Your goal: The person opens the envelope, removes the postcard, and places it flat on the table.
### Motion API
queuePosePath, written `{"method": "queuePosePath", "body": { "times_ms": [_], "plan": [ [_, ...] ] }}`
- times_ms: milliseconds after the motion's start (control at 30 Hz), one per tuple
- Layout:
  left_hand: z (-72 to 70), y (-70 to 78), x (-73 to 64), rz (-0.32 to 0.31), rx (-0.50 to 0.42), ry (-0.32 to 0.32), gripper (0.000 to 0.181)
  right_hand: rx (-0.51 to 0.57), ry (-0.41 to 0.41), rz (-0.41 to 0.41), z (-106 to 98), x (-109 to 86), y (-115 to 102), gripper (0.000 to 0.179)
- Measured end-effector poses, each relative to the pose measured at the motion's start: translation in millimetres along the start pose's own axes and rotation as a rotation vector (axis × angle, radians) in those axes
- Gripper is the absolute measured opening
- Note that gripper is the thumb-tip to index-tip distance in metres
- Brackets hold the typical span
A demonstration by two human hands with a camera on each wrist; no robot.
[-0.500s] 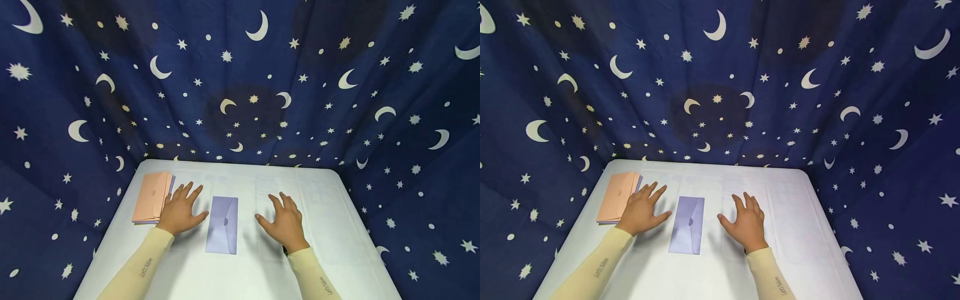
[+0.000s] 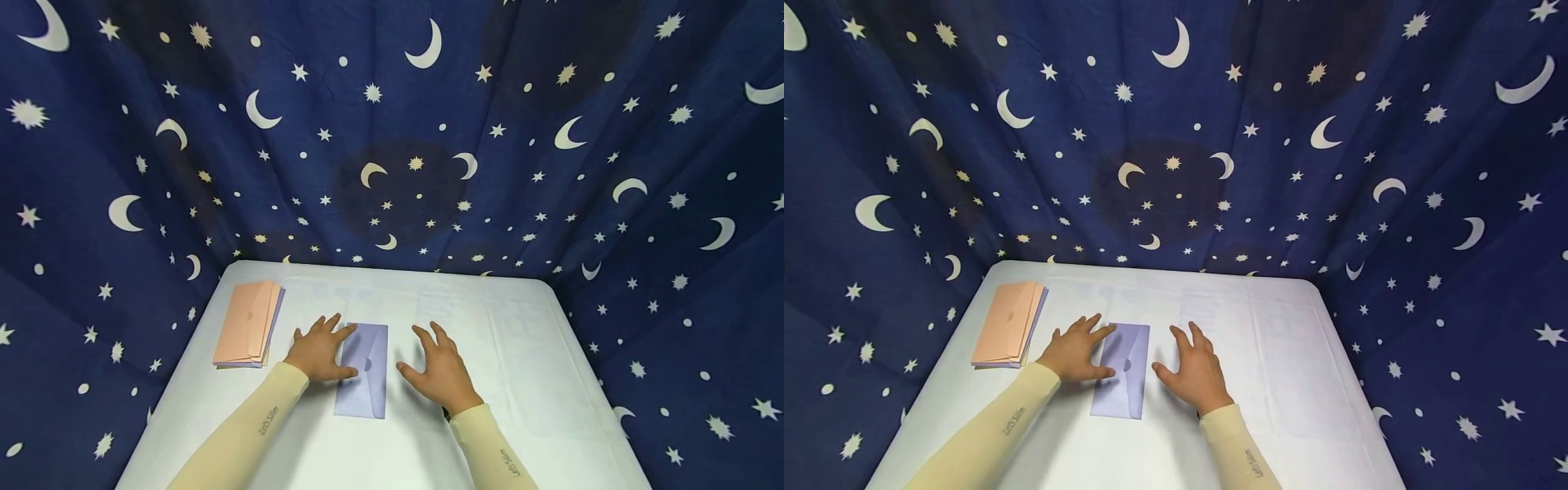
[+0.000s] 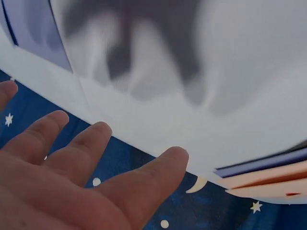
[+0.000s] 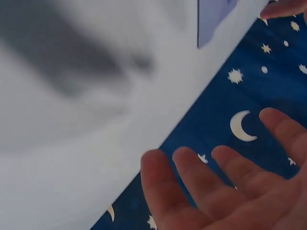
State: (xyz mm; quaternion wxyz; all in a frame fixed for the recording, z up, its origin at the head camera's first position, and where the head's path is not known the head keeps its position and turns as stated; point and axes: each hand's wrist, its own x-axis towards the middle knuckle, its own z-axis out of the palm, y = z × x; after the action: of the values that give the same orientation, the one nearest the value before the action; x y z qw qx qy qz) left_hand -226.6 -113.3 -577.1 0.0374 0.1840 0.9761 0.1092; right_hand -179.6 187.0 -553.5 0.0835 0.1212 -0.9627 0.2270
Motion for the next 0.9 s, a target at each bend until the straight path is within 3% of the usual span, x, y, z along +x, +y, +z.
{"method": "queuePosePath", "body": {
  "times_ms": [233,467,900],
  "plan": [
    [5.6,0.5,9.0,-0.017,0.028,-0.036,0.115,-0.007,-0.076,0.004,25,0.1,-5,0.086],
    [21.6,1.7,9.2,-0.028,0.030,-0.099,0.131,-0.031,-0.130,-0.009,41,-3.1,-11,0.086],
    [34.6,2.4,9.4,-0.038,0.080,-0.087,0.136,-0.192,-0.184,-0.073,65,8.2,-35,0.086]
  ]
}}
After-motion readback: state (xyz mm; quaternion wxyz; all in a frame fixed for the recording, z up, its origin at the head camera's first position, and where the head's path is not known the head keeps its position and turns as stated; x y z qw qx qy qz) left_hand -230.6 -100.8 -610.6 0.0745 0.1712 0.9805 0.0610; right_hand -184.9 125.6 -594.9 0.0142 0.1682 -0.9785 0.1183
